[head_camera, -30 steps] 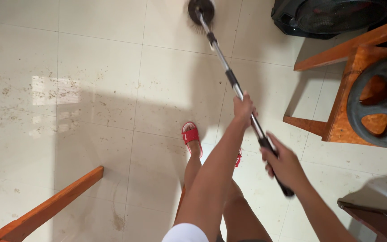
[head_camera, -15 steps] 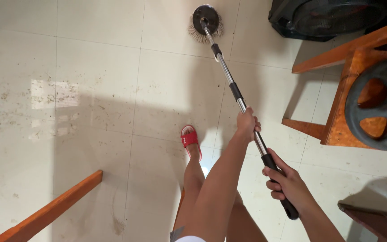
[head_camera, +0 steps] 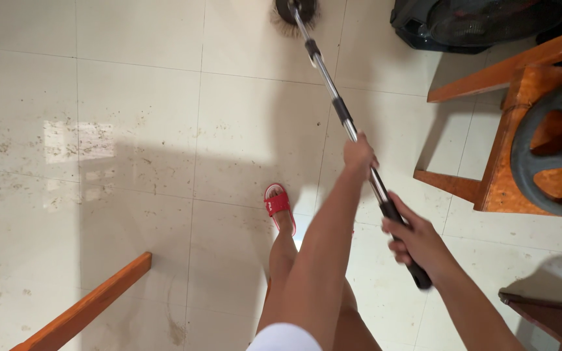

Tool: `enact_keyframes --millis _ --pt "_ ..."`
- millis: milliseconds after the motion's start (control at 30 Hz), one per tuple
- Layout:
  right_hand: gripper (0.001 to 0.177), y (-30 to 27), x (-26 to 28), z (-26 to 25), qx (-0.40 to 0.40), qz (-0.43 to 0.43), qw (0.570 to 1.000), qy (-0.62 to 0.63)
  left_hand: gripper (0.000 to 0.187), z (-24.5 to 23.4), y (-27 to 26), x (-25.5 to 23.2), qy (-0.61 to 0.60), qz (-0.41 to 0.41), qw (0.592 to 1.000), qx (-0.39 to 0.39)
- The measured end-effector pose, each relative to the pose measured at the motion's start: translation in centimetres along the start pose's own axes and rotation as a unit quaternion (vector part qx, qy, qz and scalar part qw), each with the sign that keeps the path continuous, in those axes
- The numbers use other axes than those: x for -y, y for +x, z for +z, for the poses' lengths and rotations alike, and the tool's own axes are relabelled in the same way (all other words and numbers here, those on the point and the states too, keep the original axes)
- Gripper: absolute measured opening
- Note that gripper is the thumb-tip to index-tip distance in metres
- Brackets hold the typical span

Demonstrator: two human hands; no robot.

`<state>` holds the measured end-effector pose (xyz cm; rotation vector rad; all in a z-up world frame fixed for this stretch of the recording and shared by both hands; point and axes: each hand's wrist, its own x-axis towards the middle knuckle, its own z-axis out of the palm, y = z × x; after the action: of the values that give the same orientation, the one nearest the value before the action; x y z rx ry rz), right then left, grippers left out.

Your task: The person is mopping the tiled floor using a mop.

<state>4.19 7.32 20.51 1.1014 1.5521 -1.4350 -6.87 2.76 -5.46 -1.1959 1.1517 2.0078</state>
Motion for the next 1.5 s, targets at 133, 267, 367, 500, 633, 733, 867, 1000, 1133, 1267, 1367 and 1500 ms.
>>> enact_keyframes --millis 133,267,367,500,633,733,867,1000,1133,1267,1367,1500 --pt "0.074 -3.0 -3.3 -2.9 -0.023 0.063 0.998 0.004 0.033 0.5 -4.7 4.7 -0.021 0.010 1.000 0.000" --pt "0.076 -3.5 -3.4 -3.7 -0.035 0.092 0.995 0.003 0.029 1.1 -7.0 4.2 -0.044 -0.065 0.997 -0.014" --pt "0.076 -2.0 -1.7 -2.9 -0.031 0.084 0.996 0.007 0.030 1.4 -4.1 3.3 -0.049 -0.050 0.998 -0.004" --pt "0.075 1.1 1.5 -0.9 -0.011 0.039 0.999 0.007 0.032 1.6 -0.3 -1.5 -0.023 -0.049 0.999 -0.008" --pt "0.075 2.7 4.4 0.6 -0.007 0.017 1.000 -0.003 0.036 2.1 3.0 -4.5 -0.021 -0.008 1.000 0.000" --pt "0.075 4.0 5.4 1.4 0.000 0.001 1.000 0.004 0.033 2.1 3.9 -6.4 -0.015 0.009 1.000 -0.023" --pt "0.077 4.5 4.2 1.6 0.014 -0.013 1.000 0.015 0.036 1.5 4.0 -6.6 -0.002 0.016 1.000 -0.021" --pt "0.077 2.5 1.9 1.1 -0.007 0.013 1.000 -0.024 0.036 0.4 1.6 -2.9 0.021 0.008 1.000 -0.022" --pt "0.076 -1.4 -1.6 -1.0 -0.022 0.050 0.998 -0.043 0.033 -0.4 -3.6 1.9 0.014 0.008 1.000 -0.011" --pt "0.078 -3.2 -3.9 -2.1 -0.024 0.102 0.994 -0.037 0.029 -1.0 -7.6 3.8 -0.018 -0.051 0.998 -0.022" --pt "0.077 -2.2 -3.4 -2.0 -0.026 0.101 0.994 -0.033 0.028 -0.7 -6.2 3.3 -0.035 -0.061 0.997 -0.015" --pt "0.077 0.4 -0.7 -0.8 -0.024 0.061 0.996 -0.053 0.031 0.0 -1.5 1.4 -0.015 -0.001 1.000 -0.008"
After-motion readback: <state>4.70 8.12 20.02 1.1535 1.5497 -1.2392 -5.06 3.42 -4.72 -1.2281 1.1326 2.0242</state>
